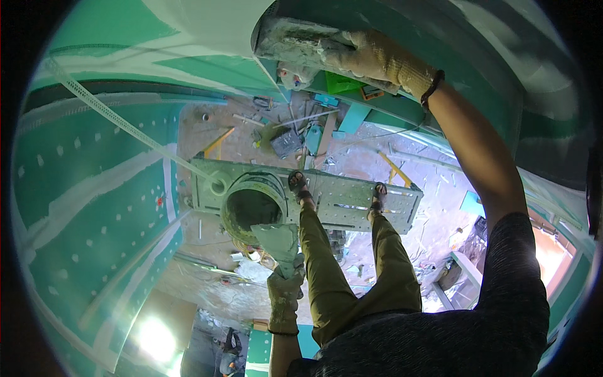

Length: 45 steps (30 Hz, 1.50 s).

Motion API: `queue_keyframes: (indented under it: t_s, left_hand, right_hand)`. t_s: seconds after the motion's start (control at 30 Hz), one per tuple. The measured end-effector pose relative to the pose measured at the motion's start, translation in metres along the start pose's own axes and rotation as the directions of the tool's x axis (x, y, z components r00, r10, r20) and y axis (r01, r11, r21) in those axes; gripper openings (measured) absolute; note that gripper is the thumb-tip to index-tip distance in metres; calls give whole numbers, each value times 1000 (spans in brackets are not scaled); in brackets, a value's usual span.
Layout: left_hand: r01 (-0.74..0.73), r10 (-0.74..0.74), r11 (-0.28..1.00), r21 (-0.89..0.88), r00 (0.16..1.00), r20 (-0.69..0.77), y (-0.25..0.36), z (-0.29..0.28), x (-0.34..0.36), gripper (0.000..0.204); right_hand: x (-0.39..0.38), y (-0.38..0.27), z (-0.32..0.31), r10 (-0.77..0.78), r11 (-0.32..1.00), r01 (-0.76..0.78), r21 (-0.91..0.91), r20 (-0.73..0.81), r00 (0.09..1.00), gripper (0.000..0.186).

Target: Applying plaster and installing corner beads on a curved drywall structure.

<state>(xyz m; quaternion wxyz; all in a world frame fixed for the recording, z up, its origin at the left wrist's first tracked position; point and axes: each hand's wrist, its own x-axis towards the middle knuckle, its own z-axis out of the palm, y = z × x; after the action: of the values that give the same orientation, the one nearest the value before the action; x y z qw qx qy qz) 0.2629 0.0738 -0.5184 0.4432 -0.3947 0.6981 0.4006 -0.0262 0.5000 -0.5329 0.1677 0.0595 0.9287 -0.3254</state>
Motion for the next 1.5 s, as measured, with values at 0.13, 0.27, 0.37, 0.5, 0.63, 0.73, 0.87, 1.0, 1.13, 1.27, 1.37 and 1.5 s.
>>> queue_keyframes:
  t_s: [0.13,0.27,0.37,0.5,0.63,0.73,0.87,1.0,1.13,1.27,1.37,1.5]
  left_hand:
    - [4,-4,1000,-11,1000,23,-5,1,4,29]
    - [-31,31,999,-10,999,14,-6,2,4,30]
    - [-58,62,995,-84,997,44,-6,1,4,30]
    - [-2,6,996,-84,999,49,-6,-1,4,29]
    - [-68,72,996,-61,996,56,-1,0,2,28]
    - [-69,71,996,-51,996,58,4,1,-2,27]
    - [-42,43,999,-12,997,58,7,2,-3,28]
    - [-57,63,997,-58,993,105,1,3,0,29]
    - [-86,94,993,-76,990,101,-4,3,3,28]
    - [-87,90,996,-32,992,91,-8,5,6,26]
    - [-88,95,994,-72,990,104,-11,5,7,25]
    - [-101,114,990,-101,985,129,-11,4,7,25]
  right_hand:
    - [-2,-10,5,-105,988,86,-128,-145,984,62]
    - [0,-13,1,-49,978,17,-209,-151,987,67]
    - [13,-14,-10,-49,972,2,-236,-192,980,66]
    - [37,-20,-31,-144,928,35,-372,-271,952,51]
    - [44,-23,-56,172,977,-194,-91,-207,963,56]
    - [48,-19,-60,321,946,-322,31,-225,920,55]
    - [28,6,-42,260,960,-202,196,-341,904,52]
    - [-9,27,-28,155,944,-111,311,-121,981,57]
    - [-12,24,-19,159,927,-150,345,2,987,54]
    - [4,13,-16,-97,955,103,280,-34,995,50]
    - [2,4,-14,30,952,-73,296,149,988,47]
    - [-28,-12,-5,50,953,-127,275,271,961,43]
